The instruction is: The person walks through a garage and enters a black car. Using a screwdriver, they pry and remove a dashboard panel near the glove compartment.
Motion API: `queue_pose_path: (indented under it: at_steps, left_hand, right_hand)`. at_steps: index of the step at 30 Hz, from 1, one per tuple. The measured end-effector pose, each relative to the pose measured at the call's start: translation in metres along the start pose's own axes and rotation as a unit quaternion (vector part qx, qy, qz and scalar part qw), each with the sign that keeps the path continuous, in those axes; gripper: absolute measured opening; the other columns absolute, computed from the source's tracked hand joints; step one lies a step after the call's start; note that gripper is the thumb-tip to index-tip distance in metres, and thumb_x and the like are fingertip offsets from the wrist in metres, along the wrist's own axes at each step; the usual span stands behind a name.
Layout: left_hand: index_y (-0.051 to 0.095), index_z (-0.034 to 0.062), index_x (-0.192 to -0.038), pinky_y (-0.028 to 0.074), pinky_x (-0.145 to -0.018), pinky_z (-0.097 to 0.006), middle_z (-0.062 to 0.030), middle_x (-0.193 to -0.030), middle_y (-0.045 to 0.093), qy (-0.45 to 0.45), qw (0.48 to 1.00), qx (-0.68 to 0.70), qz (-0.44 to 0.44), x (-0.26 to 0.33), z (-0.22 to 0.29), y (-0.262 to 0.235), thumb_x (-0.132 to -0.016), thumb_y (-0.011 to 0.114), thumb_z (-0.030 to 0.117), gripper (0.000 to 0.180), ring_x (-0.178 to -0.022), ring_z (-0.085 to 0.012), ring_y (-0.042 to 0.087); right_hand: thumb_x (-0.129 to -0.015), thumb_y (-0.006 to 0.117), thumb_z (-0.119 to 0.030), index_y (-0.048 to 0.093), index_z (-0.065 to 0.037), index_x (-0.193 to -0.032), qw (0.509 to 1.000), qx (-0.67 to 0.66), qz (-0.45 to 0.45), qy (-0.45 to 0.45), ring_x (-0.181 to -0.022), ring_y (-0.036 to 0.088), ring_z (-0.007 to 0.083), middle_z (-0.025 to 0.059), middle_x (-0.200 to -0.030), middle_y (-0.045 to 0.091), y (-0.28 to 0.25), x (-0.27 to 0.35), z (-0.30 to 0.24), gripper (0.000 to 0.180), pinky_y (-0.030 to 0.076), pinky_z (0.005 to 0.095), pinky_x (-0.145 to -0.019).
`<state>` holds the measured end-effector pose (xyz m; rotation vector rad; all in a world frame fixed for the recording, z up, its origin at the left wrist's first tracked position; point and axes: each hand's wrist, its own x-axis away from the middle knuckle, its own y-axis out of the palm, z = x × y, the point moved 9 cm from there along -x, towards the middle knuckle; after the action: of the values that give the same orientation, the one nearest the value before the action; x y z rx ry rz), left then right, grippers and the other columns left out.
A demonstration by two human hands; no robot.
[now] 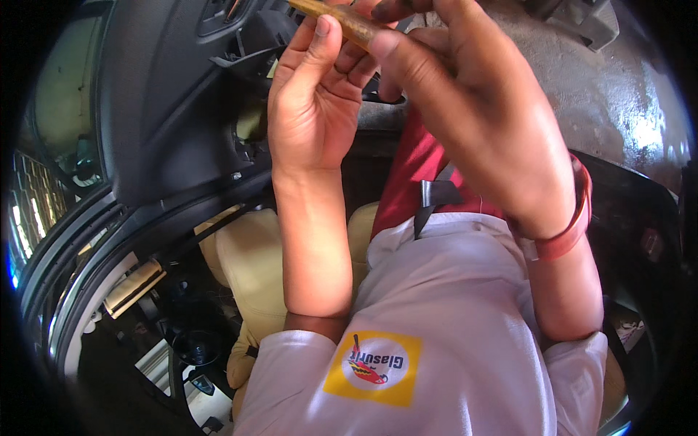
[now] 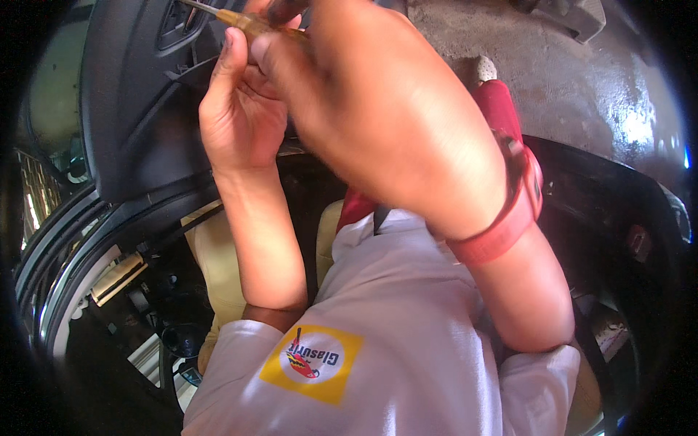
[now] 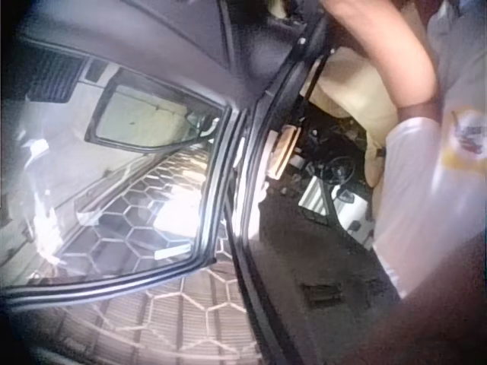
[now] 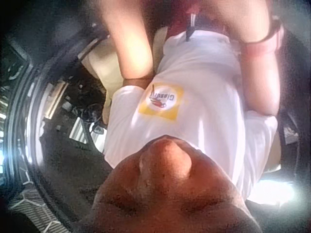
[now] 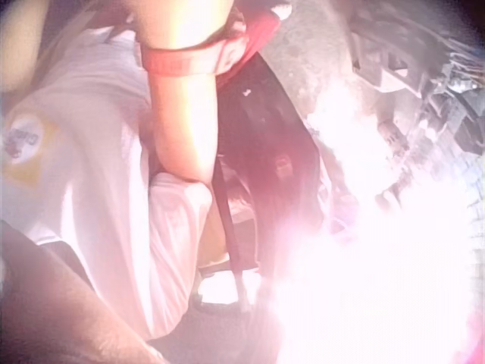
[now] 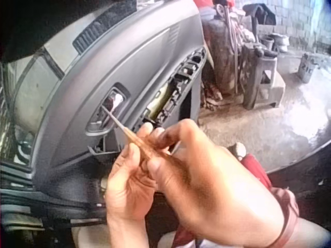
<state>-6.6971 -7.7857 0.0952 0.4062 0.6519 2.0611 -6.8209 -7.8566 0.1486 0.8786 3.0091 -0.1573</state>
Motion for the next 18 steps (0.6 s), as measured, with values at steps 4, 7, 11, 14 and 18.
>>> queue_pose_path:
  at_steps: [4, 7, 11, 14, 18]
  left_hand:
    - [0.063, 0.0021, -0.127, 0.054, -0.088, -0.033, -0.0092, -0.109, 0.073, 0.024, 1.000, 0.017, 0.000, -0.008, -0.007, -0.006, -0.103, 0.063, 0.024, 0.033, -0.097, -0.0177, 0.070]
    - [0.063, 0.0007, -0.128, 0.054, -0.094, -0.036, -0.0150, -0.116, 0.072, 0.025, 0.999, 0.020, 0.020, -0.003, -0.004, 0.003, -0.102, 0.063, 0.025, 0.035, -0.106, -0.0234, 0.070]
    - [0.062, -0.0018, -0.126, 0.053, -0.097, -0.033, -0.0157, -0.115, 0.071, 0.020, 0.999, 0.022, 0.035, 0.003, -0.001, -0.005, -0.100, 0.068, 0.027, 0.039, -0.107, -0.0229, 0.070]
    - [0.063, -0.0011, -0.123, 0.052, -0.097, -0.032, -0.0138, -0.113, 0.071, 0.058, 0.993, -0.071, 0.068, 0.005, 0.008, 0.003, -0.099, 0.070, 0.028, 0.038, -0.106, -0.0203, 0.069]
    - [0.059, -0.0020, -0.130, 0.053, -0.098, -0.034, -0.0162, -0.123, 0.069, 0.027, 0.999, 0.032, 0.002, 0.002, 0.007, 0.004, -0.104, 0.061, 0.024, 0.037, -0.111, -0.0209, 0.068]
  right_hand:
    - [-0.100, 0.065, -0.013, 0.049, 0.002, -0.124, 1.000, 0.004, 0.010, -0.003, -0.071, 0.065, 0.0225, 0.0133, -0.084, 0.067, 0.002, 0.004, -0.001, 0.033, 0.050, 0.0322, -0.065]
    - [-0.099, 0.065, -0.013, 0.049, 0.002, -0.125, 0.999, -0.027, 0.024, 0.025, -0.070, 0.065, 0.0222, 0.0130, -0.084, 0.068, 0.005, 0.004, 0.007, 0.034, 0.049, 0.0321, -0.065]
    - [-0.098, 0.065, -0.012, 0.049, 0.002, -0.125, 0.994, 0.068, 0.062, -0.061, -0.074, 0.068, 0.0288, 0.0143, -0.083, 0.068, 0.005, 0.010, -0.007, 0.034, 0.050, 0.0357, -0.066]
    - [-0.098, 0.064, -0.012, 0.050, 0.000, -0.126, 0.959, 0.217, 0.089, -0.162, -0.078, 0.070, 0.0347, 0.0154, -0.084, 0.069, 0.004, 0.016, -0.039, 0.033, 0.050, 0.0401, -0.066]
    - [-0.098, 0.065, -0.013, 0.050, 0.000, -0.125, 0.982, 0.103, 0.069, -0.141, -0.082, 0.069, 0.0372, 0.0173, -0.087, 0.068, 0.001, 0.008, -0.035, 0.034, 0.051, 0.0420, -0.068]
